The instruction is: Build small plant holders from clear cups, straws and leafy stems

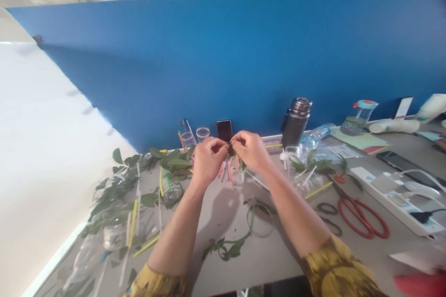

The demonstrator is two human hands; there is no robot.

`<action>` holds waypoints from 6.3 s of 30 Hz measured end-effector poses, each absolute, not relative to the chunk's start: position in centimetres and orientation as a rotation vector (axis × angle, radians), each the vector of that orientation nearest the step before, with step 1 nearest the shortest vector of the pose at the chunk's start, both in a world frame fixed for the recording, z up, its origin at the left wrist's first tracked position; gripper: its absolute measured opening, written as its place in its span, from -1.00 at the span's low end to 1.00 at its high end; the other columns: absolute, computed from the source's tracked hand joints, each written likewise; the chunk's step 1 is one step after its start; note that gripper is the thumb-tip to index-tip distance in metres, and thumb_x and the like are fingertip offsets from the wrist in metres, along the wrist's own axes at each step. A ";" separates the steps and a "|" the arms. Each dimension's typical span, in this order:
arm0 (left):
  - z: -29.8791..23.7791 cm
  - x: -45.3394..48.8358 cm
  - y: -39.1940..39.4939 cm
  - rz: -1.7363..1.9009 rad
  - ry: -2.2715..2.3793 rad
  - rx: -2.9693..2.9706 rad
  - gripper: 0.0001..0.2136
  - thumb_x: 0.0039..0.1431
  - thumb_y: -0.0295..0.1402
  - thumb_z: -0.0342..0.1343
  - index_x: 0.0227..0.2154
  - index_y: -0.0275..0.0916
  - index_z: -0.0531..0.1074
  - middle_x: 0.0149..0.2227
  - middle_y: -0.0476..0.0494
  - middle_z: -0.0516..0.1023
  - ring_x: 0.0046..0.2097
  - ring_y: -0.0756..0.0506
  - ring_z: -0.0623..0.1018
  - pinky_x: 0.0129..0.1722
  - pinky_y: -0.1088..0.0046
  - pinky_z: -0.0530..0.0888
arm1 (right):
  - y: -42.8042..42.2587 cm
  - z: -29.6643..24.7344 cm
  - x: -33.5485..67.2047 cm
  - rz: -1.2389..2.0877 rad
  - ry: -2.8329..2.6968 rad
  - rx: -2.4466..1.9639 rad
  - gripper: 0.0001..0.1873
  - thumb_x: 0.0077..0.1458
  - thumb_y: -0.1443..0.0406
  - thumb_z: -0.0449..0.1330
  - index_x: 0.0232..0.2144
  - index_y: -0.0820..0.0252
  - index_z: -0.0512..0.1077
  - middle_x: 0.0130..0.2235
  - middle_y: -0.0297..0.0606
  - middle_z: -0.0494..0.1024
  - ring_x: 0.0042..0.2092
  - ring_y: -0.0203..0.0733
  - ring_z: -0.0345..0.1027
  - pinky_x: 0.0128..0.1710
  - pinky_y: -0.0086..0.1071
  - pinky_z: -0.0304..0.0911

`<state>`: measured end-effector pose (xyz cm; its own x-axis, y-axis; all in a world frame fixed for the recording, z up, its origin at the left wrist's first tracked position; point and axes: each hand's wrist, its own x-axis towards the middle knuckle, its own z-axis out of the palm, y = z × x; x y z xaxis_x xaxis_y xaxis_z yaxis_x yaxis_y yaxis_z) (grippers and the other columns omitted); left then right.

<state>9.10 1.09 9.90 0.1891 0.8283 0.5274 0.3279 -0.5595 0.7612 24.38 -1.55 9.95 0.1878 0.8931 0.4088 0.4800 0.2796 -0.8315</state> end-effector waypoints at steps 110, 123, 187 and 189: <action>8.3 8.8 3.9 1.453 0.835 1.408 -0.73 0.07 -0.16 0.36 -0.28 -0.25 0.70 -0.31 -0.15 0.70 -0.30 -0.08 0.62 -0.17 0.34 0.58 | -0.4 8.0 24.2 0.312 -1.538 -1.211 -0.87 0.22 0.33 0.21 -0.24 0.10 0.58 -0.31 -0.28 0.67 -0.25 -0.13 0.55 -0.29 -0.35 0.30; 8.2 9.4 3.8 1.399 0.782 1.203 -0.67 -0.14 -0.14 0.49 -0.34 -0.25 0.72 -0.30 -0.17 0.71 -0.26 -0.09 0.63 -0.07 0.30 0.56 | -0.3 7.8 24.1 0.295 -1.537 -1.205 -0.88 0.22 0.31 0.21 -0.26 0.08 0.57 -0.32 -0.31 0.67 -0.28 -0.15 0.53 -0.31 -0.36 0.27; 8.9 8.7 3.4 1.265 0.843 1.563 -0.56 -0.09 -0.33 0.36 -0.09 -0.20 0.41 -0.40 -0.01 0.60 -0.42 -0.05 0.56 -0.38 0.44 0.45 | -0.5 8.3 24.5 0.302 -1.519 -1.235 -0.77 0.13 0.41 0.14 -0.28 0.10 0.58 -0.38 -0.33 0.66 -0.33 -0.17 0.53 -0.32 -0.37 0.28; 8.9 8.8 3.4 1.272 0.842 1.544 -0.60 -0.10 -0.33 0.36 -0.15 -0.21 0.42 -0.43 -0.01 0.60 -0.43 -0.05 0.55 -0.39 0.45 0.43 | -0.5 8.3 24.5 0.303 -1.516 -1.238 -0.78 0.13 0.41 0.15 -0.29 0.09 0.59 -0.39 -0.33 0.66 -0.33 -0.17 0.53 -0.32 -0.37 0.29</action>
<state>8.77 3.37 8.87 0.2274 0.9156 0.3317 -0.0523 -0.3286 0.9430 24.51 -0.50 8.29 0.1484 0.8096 0.5680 0.5287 0.4204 -0.7374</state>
